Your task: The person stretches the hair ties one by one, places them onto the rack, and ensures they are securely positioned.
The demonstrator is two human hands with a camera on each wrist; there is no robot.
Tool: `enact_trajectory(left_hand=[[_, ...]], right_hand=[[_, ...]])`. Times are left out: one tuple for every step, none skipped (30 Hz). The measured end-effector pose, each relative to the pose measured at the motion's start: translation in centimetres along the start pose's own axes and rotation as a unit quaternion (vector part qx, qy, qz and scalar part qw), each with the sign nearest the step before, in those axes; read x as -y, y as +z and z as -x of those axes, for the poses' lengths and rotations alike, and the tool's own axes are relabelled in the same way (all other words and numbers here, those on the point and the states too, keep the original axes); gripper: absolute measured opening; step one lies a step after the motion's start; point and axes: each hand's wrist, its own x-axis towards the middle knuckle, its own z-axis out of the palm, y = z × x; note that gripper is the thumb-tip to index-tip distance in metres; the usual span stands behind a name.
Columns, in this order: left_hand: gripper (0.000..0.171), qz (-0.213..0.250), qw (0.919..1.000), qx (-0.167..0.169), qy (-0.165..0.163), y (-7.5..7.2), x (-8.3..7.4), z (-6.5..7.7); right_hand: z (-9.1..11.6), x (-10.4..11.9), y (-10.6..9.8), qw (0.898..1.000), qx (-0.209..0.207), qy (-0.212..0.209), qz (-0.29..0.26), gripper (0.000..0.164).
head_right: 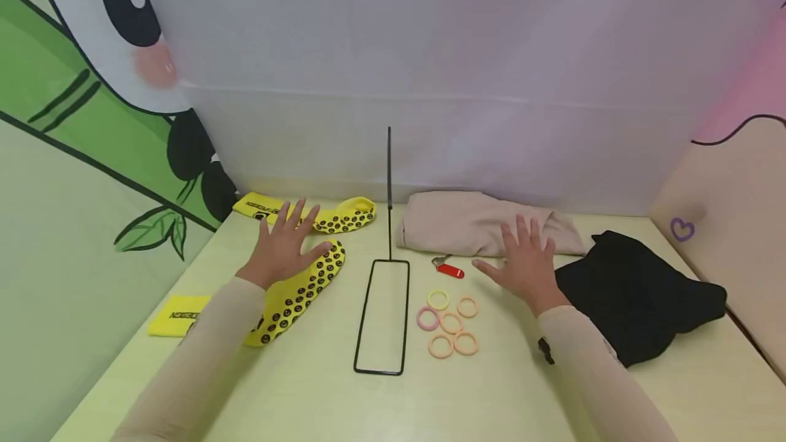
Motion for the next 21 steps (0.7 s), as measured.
enact_trajectory(left_hand=[[0.085, -0.001, 0.9999, 0.002, 0.011, 0.0, -0.4, 0.3], [0.084, -0.004, 0.9997, 0.003, 0.022, -0.1, -0.9, 0.7], [0.084, -0.004, 0.9994, 0.005, 0.033, -0.2, -1.4, 1.1], [0.083, -0.006, 0.9989, 0.006, 0.046, -0.3, -1.9, 1.5], [0.083, -0.005, 0.9981, 0.009, 0.060, -0.3, -2.4, 1.9], [0.083, -0.001, 0.9971, 0.014, 0.075, -0.3, -2.9, 2.4], [0.084, 0.001, 0.9958, 0.023, 0.088, -0.3, -3.3, 2.9], [0.084, 0.005, 0.9942, 0.032, 0.103, -0.3, -3.7, 3.4], [0.085, 0.008, 0.9922, 0.045, 0.116, -0.2, -4.0, 3.9], [0.087, 0.009, 0.9898, 0.060, 0.129, -0.1, -4.4, 4.3], [0.088, 0.008, 0.9871, 0.078, 0.140, 0.1, -4.7, 4.7], [0.090, 0.005, 0.9844, 0.095, 0.148, 0.2, -5.0, 5.1], [0.092, -0.002, 0.9815, 0.111, 0.156, 0.4, -5.2, 5.4], [0.094, -0.007, 0.9788, 0.124, 0.163, 0.5, -5.5, 5.6], [0.095, -0.016, 0.9761, 0.137, 0.168, 0.7, -5.8, 5.8], [0.096, -0.021, 0.9734, 0.148, 0.173, 0.8, -6.0, 5.9], [0.097, -0.026, 0.9708, 0.158, 0.179, 0.9, -6.3, 6.0], [0.097, -0.027, 0.9685, 0.165, 0.184, 1.1, -6.5, 6.1], [0.097, -0.027, 0.9664, 0.173, 0.188, 1.2, -6.8, 6.1], [0.098, -0.027, 0.9641, 0.182, 0.192, 1.3, -7.0, 6.2], [0.098, -0.029, 0.9616, 0.190, 0.196, 1.5, -7.2, 6.2]], right_hand=[[0.3, 0.2, 0.1, 1.000, -0.003, -0.005, 0.004, 0.102], [0.6, 0.4, 0.2, 1.000, -0.007, -0.012, 0.008, 0.102], [0.9, 0.7, 0.3, 1.000, -0.011, -0.018, 0.013, 0.102], [1.3, 1.0, 0.4, 0.999, -0.015, -0.025, 0.013, 0.101], [1.7, 1.4, 0.4, 0.999, -0.019, -0.033, 0.010, 0.100], [2.1, 1.7, 0.4, 0.999, -0.021, -0.041, 0.009, 0.098], [2.5, 2.1, 0.4, 0.998, -0.025, -0.051, 0.007, 0.097], [2.8, 2.5, 0.4, 0.998, -0.027, -0.059, 0.001, 0.094], [3.2, 2.8, 0.4, 0.997, -0.029, -0.069, -0.004, 0.092], [3.7, 3.2, 0.3, 0.997, -0.026, -0.077, -0.008, 0.088], [4.1, 3.5, 0.3, 0.996, -0.016, -0.082, -0.013, 0.084], [4.4, 3.8, 0.2, 0.996, -0.001, -0.085, -0.019, 0.081], [4.8, 4.1, 0.1, 0.996, 0.016, -0.086, -0.025, 0.076], [5.0, 4.3, -0.1, 0.995, 0.037, -0.086, -0.031, 0.072], [5.2, 4.5, -0.2, 0.994, 0.057, -0.086, -0.030, 0.068], [5.3, 4.6, -0.4, 0.993, 0.078, -0.086, -0.030, 0.064], [5.4, 4.8, -0.5, 0.992, 0.092, -0.086, -0.032, 0.060], [5.3, 4.8, -0.7, 0.990, 0.102, -0.088, -0.031, 0.058], [5.3, 4.9, -0.8, 0.989, 0.110, -0.091, -0.026, 0.055], [5.2, 4.9, -0.9, 0.988, 0.118, -0.094, -0.023, 0.054], [5.2, 5.0, -0.9, 0.987, 0.127, -0.092, -0.022, 0.052]])
